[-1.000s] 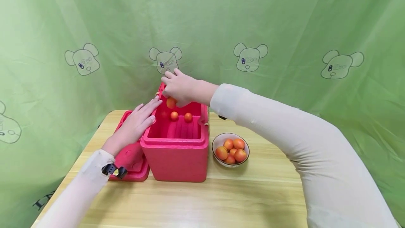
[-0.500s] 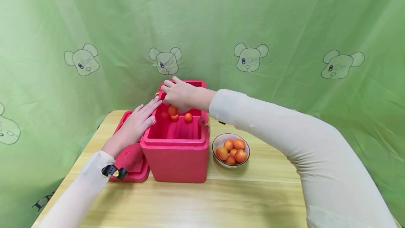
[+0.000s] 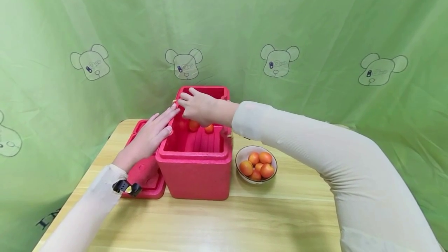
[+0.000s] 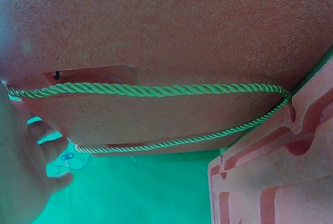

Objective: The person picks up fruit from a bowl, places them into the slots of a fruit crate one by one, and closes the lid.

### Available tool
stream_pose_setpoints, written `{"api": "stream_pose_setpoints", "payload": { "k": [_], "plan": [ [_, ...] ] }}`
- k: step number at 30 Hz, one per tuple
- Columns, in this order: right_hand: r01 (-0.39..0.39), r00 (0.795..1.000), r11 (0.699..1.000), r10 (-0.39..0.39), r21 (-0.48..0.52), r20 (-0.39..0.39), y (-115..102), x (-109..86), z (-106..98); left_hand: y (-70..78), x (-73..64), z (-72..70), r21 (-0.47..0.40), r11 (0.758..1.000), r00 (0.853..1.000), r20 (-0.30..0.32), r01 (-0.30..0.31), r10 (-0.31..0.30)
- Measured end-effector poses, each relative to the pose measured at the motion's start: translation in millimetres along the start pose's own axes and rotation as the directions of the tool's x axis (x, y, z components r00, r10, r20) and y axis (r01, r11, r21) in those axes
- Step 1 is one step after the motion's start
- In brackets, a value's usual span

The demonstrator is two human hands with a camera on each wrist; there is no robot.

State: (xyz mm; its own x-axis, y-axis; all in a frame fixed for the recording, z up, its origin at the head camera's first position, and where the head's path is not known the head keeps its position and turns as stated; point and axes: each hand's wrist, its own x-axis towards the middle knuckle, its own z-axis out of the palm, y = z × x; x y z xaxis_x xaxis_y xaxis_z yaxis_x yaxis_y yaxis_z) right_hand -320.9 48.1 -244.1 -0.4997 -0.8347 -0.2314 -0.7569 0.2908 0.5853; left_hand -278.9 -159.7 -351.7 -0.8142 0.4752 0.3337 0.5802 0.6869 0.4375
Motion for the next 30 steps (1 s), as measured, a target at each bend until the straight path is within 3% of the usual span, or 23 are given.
{"api": "stream_pose_setpoints", "payload": {
  "k": [13, 24, 30],
  "plan": [
    [-0.026, 1.000, 1.000, 0.026, -0.014, 0.004, 3, -7.9, 2, 3.2, 0.0, -0.3, -0.010, 0.999, 0.999, 0.019, 0.035, -0.034],
    [-0.048, 0.999, 0.999, 0.048, -0.014, -0.017, 7, -23.2, 3, 2.5, 1.0, 1.8, -0.026, 0.999, 1.000, 0.005, 0.026, -0.026],
    [-0.052, 0.988, 0.998, 0.057, 0.040, -0.143, 17, -42.2, 10, 0.6, -0.8, 1.1, -0.041, 0.999, 1.000, -0.001, 0.019, -0.019]
  ]
}}
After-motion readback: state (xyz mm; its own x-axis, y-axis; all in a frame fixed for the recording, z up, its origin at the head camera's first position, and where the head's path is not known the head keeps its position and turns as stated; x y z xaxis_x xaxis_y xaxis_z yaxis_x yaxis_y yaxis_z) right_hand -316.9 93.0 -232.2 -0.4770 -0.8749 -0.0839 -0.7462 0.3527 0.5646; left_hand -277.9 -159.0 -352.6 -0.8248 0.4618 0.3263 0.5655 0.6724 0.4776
